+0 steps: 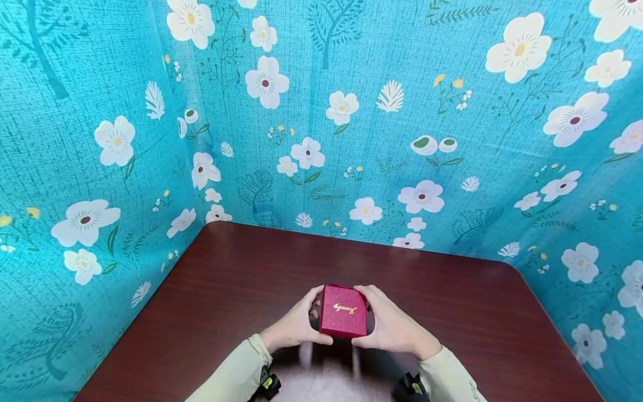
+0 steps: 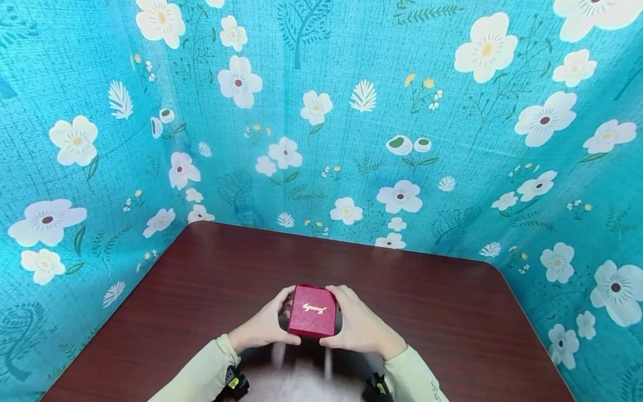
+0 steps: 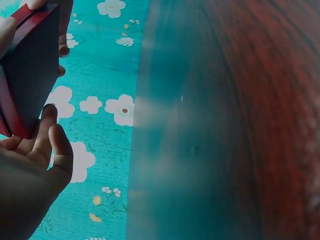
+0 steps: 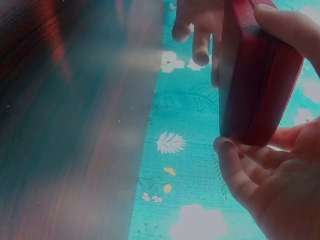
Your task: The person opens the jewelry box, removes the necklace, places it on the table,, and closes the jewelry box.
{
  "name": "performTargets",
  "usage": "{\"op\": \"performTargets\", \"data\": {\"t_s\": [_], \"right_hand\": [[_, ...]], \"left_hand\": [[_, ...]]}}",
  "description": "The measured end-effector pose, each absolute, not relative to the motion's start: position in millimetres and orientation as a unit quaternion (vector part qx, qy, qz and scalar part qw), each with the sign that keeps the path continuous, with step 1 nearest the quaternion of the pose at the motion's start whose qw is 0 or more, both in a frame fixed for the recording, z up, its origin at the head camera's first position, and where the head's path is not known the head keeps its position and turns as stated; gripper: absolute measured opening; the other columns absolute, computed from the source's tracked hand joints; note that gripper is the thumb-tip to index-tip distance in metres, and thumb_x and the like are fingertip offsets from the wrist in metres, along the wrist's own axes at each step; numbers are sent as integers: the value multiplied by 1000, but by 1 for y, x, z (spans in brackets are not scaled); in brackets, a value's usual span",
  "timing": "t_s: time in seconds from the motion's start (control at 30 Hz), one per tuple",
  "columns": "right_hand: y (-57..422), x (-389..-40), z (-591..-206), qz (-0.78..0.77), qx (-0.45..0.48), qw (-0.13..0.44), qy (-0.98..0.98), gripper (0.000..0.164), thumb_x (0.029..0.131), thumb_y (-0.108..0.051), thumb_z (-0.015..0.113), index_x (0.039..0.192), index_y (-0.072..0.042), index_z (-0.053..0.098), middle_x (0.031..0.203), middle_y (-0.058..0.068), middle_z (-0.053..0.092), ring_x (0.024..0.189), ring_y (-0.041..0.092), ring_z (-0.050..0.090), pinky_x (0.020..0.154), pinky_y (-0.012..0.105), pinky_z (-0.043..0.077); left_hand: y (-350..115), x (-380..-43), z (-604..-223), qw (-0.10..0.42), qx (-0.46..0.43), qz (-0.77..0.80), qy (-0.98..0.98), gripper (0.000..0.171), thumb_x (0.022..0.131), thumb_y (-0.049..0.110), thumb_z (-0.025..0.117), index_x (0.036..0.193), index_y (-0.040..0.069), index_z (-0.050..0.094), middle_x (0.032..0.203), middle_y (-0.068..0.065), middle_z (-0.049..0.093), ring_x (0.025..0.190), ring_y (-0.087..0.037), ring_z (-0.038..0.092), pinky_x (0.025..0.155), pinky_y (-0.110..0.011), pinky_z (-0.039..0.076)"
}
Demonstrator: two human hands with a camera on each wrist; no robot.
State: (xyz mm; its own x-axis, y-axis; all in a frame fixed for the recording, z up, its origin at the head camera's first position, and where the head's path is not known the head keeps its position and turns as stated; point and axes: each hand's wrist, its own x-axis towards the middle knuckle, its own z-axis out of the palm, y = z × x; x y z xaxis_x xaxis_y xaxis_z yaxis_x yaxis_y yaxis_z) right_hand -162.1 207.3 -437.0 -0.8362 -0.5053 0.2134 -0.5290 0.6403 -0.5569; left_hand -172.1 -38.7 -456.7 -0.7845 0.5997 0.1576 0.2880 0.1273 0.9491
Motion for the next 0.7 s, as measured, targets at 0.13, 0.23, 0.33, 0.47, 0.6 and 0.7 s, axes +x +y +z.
{"op": "performTargets", "data": {"t_s": [0.13, 0.23, 0.33, 0.47, 0.6, 0.7], "right_hand": [[208, -161, -437, 316, 282, 12, -906, 95, 55, -42, 89, 134, -20, 40, 117, -15, 44, 102, 4, 46, 81, 31, 50], [209, -161, -437, 323, 282, 8, -903, 95, 55, -43, 89, 133, -21, 41, 117, -15, 45, 101, 5, 47, 81, 33, 51], [209, -161, -439, 323, 288, 11, -902, 94, 55, -42, 89, 133, -20, 41, 117, -13, 45, 101, 6, 47, 81, 34, 51], [210, -161, -442, 321, 290, 15, -902, 94, 56, -41, 89, 133, -20, 41, 116, -13, 45, 101, 6, 48, 82, 33, 50], [210, -160, -444, 322, 288, 15, -902, 93, 56, -40, 89, 133, -20, 42, 116, -15, 45, 101, 5, 47, 82, 31, 50], [210, -160, -444, 320, 286, 13, -903, 92, 56, -39, 89, 133, -21, 42, 116, -15, 46, 101, 5, 47, 81, 29, 50]], "left_hand": [[-38, -171, -456, 121, 298, 585, 745, 91, 68, 9, 84, 140, 1, 30, 115, -2, 50, 99, -19, 50, 87, -34, 44], [-38, -172, -457, 115, 301, 583, 746, 90, 67, 7, 84, 139, 1, 31, 114, -2, 50, 99, -19, 51, 87, -34, 44], [-36, -176, -468, 114, 300, 576, 752, 90, 66, 4, 84, 139, 3, 31, 115, -2, 50, 99, -20, 50, 85, -32, 44], [-34, -184, -485, 116, 299, 566, 760, 93, 66, 3, 84, 141, 8, 29, 117, 0, 49, 100, -18, 49, 83, -29, 44], [-35, -187, -491, 120, 305, 569, 754, 95, 66, 7, 85, 142, 11, 29, 118, 0, 50, 101, -16, 50, 85, -28, 45], [-36, -188, -493, 118, 311, 570, 752, 96, 65, 11, 86, 143, 13, 29, 118, 0, 51, 101, -15, 52, 86, -30, 45]]}}
